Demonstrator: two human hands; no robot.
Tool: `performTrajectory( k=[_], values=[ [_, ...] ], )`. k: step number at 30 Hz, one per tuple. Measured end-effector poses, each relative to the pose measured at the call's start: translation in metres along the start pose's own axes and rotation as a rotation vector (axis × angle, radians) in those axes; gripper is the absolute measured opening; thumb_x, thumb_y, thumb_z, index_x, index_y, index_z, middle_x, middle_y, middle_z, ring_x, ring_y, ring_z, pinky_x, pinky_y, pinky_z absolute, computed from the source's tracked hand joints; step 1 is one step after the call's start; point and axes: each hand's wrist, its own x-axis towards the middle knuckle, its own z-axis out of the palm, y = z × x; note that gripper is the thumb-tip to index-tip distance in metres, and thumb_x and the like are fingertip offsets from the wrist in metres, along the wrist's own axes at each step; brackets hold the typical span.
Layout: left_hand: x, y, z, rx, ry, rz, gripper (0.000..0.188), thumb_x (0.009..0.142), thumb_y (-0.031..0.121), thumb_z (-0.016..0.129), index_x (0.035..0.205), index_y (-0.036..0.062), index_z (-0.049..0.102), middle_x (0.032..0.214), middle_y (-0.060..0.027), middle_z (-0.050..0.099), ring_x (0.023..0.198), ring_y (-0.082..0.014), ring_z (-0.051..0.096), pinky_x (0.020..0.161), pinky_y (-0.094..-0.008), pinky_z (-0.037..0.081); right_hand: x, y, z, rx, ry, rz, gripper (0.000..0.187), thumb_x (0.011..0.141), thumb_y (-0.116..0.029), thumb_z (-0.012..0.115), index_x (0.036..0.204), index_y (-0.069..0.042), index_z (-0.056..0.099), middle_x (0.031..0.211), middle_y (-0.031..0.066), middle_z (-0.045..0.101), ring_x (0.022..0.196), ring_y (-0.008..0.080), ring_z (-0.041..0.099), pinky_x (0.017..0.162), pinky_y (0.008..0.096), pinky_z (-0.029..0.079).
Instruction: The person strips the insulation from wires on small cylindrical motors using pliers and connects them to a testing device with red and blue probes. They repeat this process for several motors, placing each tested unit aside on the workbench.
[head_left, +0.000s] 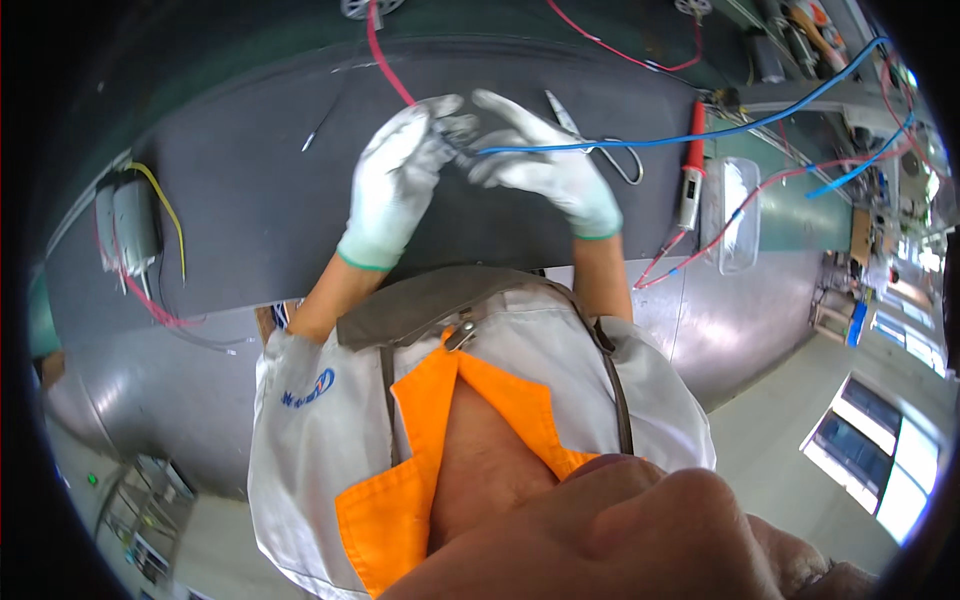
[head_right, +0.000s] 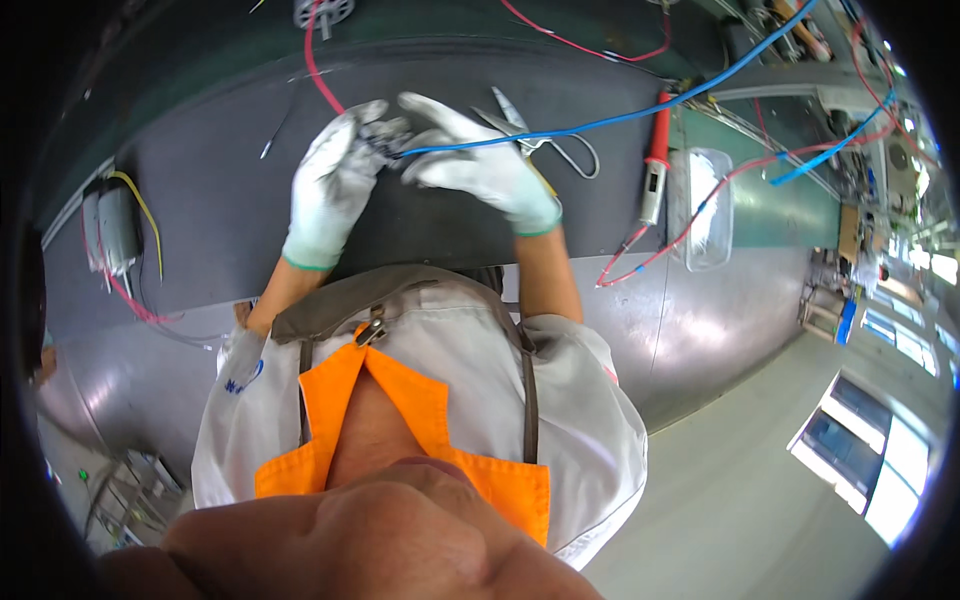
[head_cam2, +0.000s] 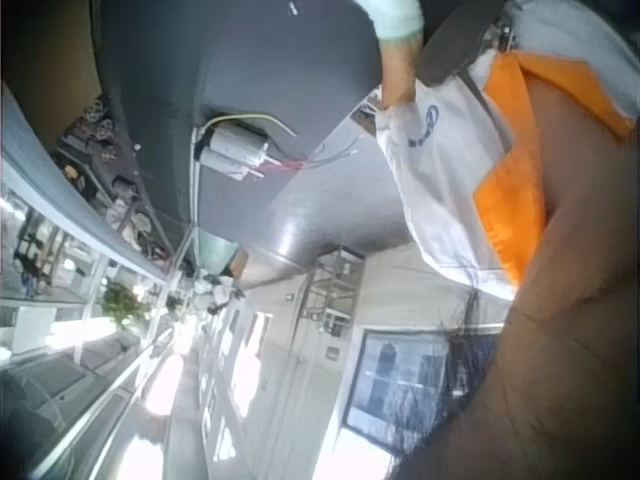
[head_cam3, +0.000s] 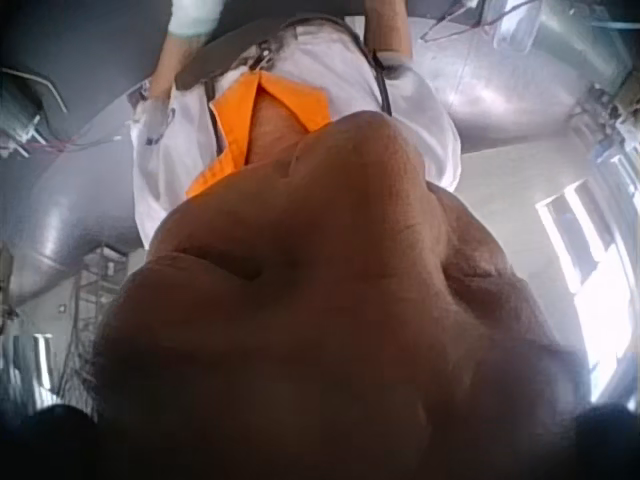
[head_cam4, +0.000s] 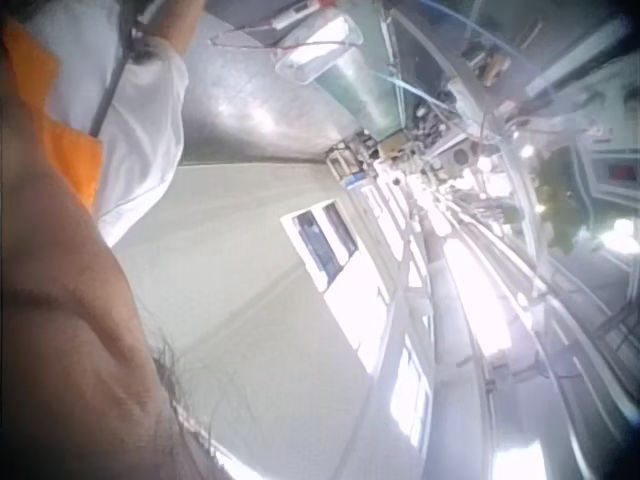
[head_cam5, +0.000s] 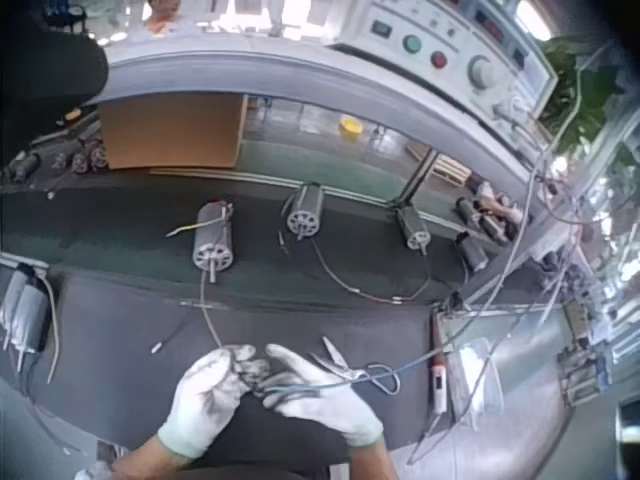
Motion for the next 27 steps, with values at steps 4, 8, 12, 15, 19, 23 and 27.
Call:
performTrajectory(
  k=[4,8,12,15,19,23,27],
  values=[
    [0.012,0.017,-0.033,-0.025,-0.155,0.048,0.037,0.104,0.025,0.056,0.125,-0.006,0.06,0.121,-0.0165,0.065,0.118,-0.0367,0.062,0.106,-0.0515,0.047,-0.063,0.005,-0.099,-1.266,0.89,-0.041,0.049,0.09,-0.022,0.072,0.132,0.0,0.062,0.119,0.0188,0.07,0.107,0.03,0.067,0.091,0.0388,0.053],
    [0.008,0.024,-0.023,-0.061,-0.188,0.049,0.039,0.102,0.021,0.058,0.126,-0.0096,0.059,0.119,-0.0196,0.066,0.115,-0.0344,0.064,0.104,-0.0494,0.049,-0.147,0.065,-0.196,-1.576,1.24,0.601,0.037,0.097,-0.036,0.059,0.119,-0.006,0.062,0.09,0.0228,0.073,0.081,0.0448,0.07,0.073,0.0551,0.053],
    [0.003,0.027,-0.024,-0.087,-0.215,0.024,0.039,0.102,0.02,0.057,0.13,-0.0068,0.06,0.135,-0.0236,0.062,0.125,-0.0338,0.061,0.109,-0.0481,0.046,-0.138,0.057,-0.186,-1.189,1.196,0.261,0.044,0.096,-0.027,0.066,0.132,-0.002,0.064,0.097,0.019,0.074,0.083,0.0301,0.071,0.08,0.0437,0.055],
    [-0.003,0.034,-0.024,-0.087,-0.199,0.053,0.04,0.102,0.021,0.057,0.13,-0.0065,0.06,0.137,-0.0236,0.06,0.127,-0.0338,0.059,0.11,-0.0488,0.045,-0.072,0.006,-0.118,-0.528,0.973,0.19,0.048,0.093,-0.018,0.074,0.137,-0.004,0.064,0.099,0.0053,0.072,0.076,0.0076,0.063,0.064,0.0262,0.055],
    [-0.007,0.043,-0.025,-0.041,-0.213,0.131,0.037,0.102,0.024,0.057,0.127,-0.002,0.061,0.137,-0.0234,0.059,0.13,-0.0408,0.055,0.111,-0.0585,0.041,0.003,-0.015,-0.078,-0.248,0.493,0.124,0.051,0.091,-0.009,0.07,0.14,0.002,0.058,0.112,0.0119,0.07,0.073,0.0105,0.064,0.065,0.0238,0.053],
    [-0.007,0.047,-0.031,-0.06,-0.172,0.16,0.038,0.103,0.025,0.057,0.128,-0.0036,0.06,0.136,-0.0232,0.06,0.128,-0.0385,0.057,0.11,-0.0559,0.043,0.056,-0.011,-0.072,-0.207,0.247,0.144,0.049,0.089,-0.008,0.072,0.135,0.002,0.062,0.11,0.0101,0.071,0.081,0.0107,0.066,0.07,0.0263,0.056],
    [-0.009,0.046,-0.036,-0.044,-0.142,0.148,0.039,0.103,0.025,0.056,0.129,-0.0046,0.06,0.134,-0.0234,0.061,0.127,-0.0376,0.058,0.109,-0.0548,0.044,0.085,0.007,-0.068,-0.288,0.222,0.206,0.042,0.087,-0.003,0.07,0.129,0.001,0.067,0.106,0.0104,0.073,0.082,0.0114,0.067,0.07,0.0268,0.058]
  ],
)
